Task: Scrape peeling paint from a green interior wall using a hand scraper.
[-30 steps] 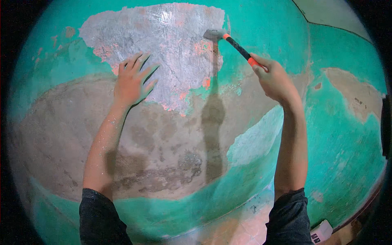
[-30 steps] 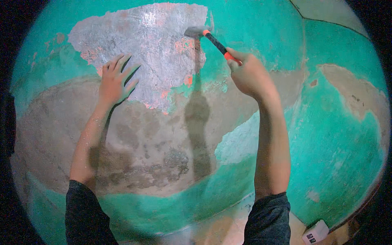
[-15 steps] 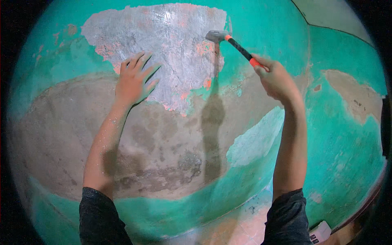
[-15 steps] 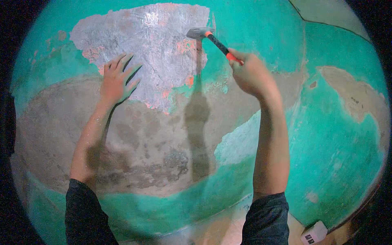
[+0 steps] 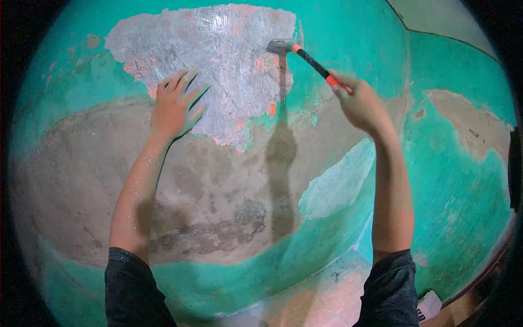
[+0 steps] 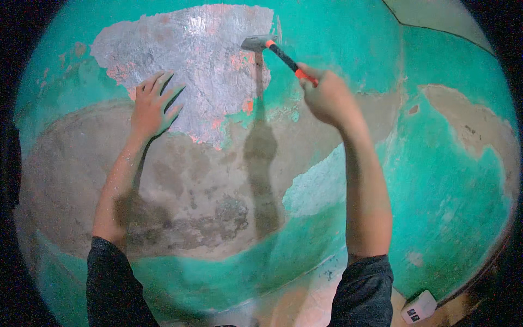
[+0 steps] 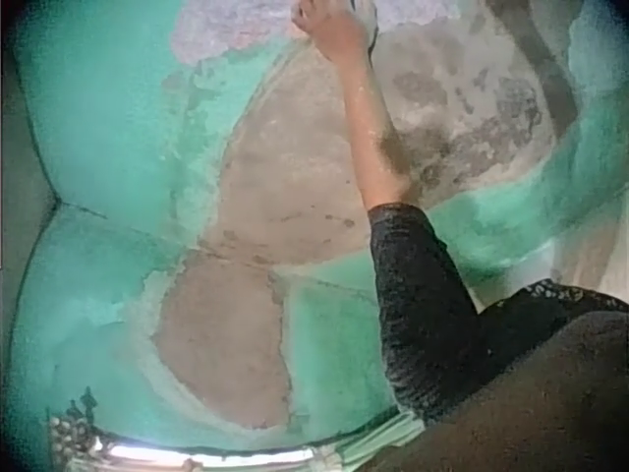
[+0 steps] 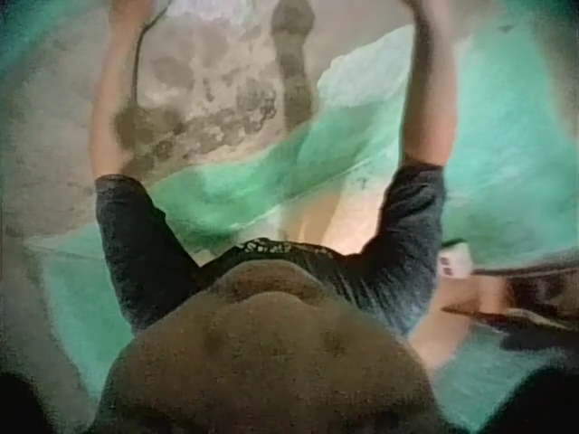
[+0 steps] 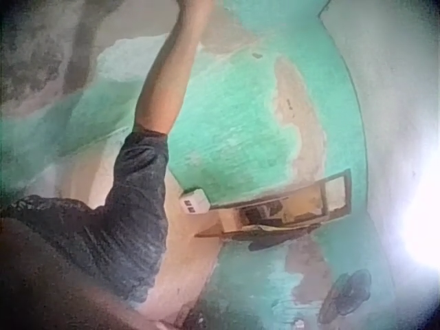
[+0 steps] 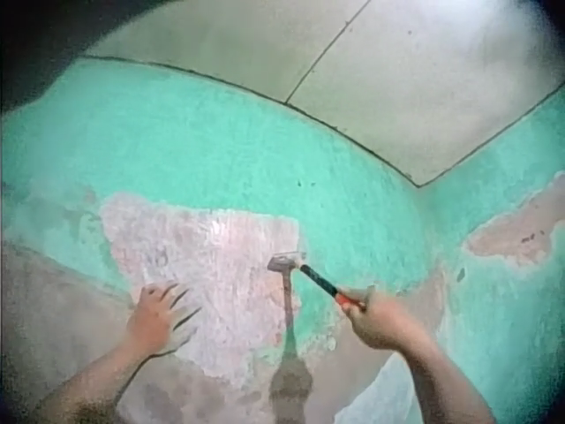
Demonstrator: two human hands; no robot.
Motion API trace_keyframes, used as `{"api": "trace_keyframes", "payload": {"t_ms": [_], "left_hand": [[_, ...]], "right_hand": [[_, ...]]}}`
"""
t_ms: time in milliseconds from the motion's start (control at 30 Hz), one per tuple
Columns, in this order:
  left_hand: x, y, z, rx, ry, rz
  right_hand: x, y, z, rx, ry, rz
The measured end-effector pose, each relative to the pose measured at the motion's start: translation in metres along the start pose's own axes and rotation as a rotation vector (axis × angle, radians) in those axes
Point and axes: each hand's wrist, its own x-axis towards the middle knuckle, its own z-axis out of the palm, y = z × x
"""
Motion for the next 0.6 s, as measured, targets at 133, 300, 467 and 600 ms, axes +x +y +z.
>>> {"api": "trace_keyframes", "payload": {"t_ms": [133,300,467,600], "left_hand": [[0.001,0.003,0.007,-0.026,-0.003,0.000],[0.002,0.001,0.004,-0.014,0.009,0.001],[0.002,0.001,0.004,0.010,-0.004,-0.003],[0.001,0.002,0.009,0.002,0.027,0.005]], "right_hand": [[-0.001,0.005,0.012,0.012,0.035,0.001],[0.000,0.010,0.016,0.040,0.096,-0.062],[-0.001,0.011,0.005,0.063,0.032,-0.061],[0.004,-0.010,0.008,-0.026,0.022,0.078]]}}
